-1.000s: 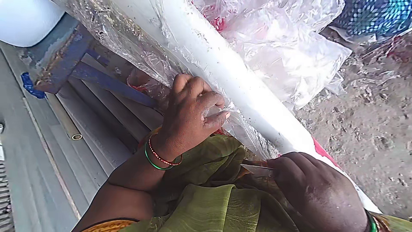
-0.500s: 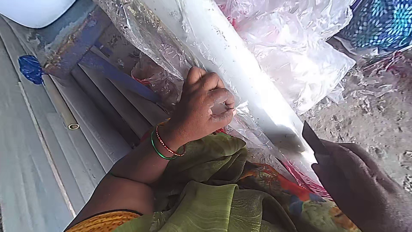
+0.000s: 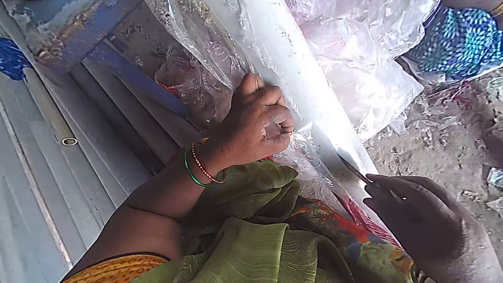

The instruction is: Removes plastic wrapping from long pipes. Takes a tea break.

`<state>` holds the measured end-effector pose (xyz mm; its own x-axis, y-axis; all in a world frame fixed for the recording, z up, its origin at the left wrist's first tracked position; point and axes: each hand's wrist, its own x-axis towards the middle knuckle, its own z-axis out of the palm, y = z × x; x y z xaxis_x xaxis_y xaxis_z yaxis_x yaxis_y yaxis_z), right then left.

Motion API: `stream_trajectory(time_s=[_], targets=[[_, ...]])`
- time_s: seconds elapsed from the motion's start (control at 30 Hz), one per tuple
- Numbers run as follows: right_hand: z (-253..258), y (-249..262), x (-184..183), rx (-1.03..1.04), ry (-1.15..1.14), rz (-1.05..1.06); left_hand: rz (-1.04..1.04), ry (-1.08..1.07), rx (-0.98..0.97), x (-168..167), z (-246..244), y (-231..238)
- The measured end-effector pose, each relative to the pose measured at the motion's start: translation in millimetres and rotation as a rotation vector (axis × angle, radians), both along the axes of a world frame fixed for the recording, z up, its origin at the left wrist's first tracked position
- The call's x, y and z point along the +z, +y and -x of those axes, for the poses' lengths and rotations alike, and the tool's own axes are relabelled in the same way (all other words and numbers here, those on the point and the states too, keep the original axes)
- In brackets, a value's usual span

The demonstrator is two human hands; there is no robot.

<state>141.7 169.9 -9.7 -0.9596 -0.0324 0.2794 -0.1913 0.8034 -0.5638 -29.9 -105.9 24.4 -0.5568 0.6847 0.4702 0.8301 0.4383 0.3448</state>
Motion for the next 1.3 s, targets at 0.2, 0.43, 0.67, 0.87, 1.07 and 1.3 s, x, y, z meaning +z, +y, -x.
stream_trajectory(time_s=[0.2,0.43,0.67,0.87,1.07,1.3], targets=[[-2.4,-6.5,0.8,-0.039,0.011,-0.077,-0.005,0.000,0.008,-0.5,-0.6,-0.8],[9.1,-30.1,-2.2,-0.017,0.148,-0.180,-0.014,-0.005,0.004,0.5,-1.1,-1.5],[20.5,-45.3,3.2,-0.092,0.168,-0.223,-0.011,-0.045,0.002,2.1,-0.8,-3.5],[23.0,-52.5,-3.4,-0.110,0.189,-0.190,-0.007,-0.058,-0.019,2.9,0.2,-4.4],[27.0,-61.9,-6.5,-0.123,0.214,-0.170,-0.018,-0.058,-0.029,2.6,0.4,-5.0],[67.0,-94.5,27.4,-0.099,0.268,-0.129,-0.023,-0.073,-0.055,2.9,2.5,-7.8]])
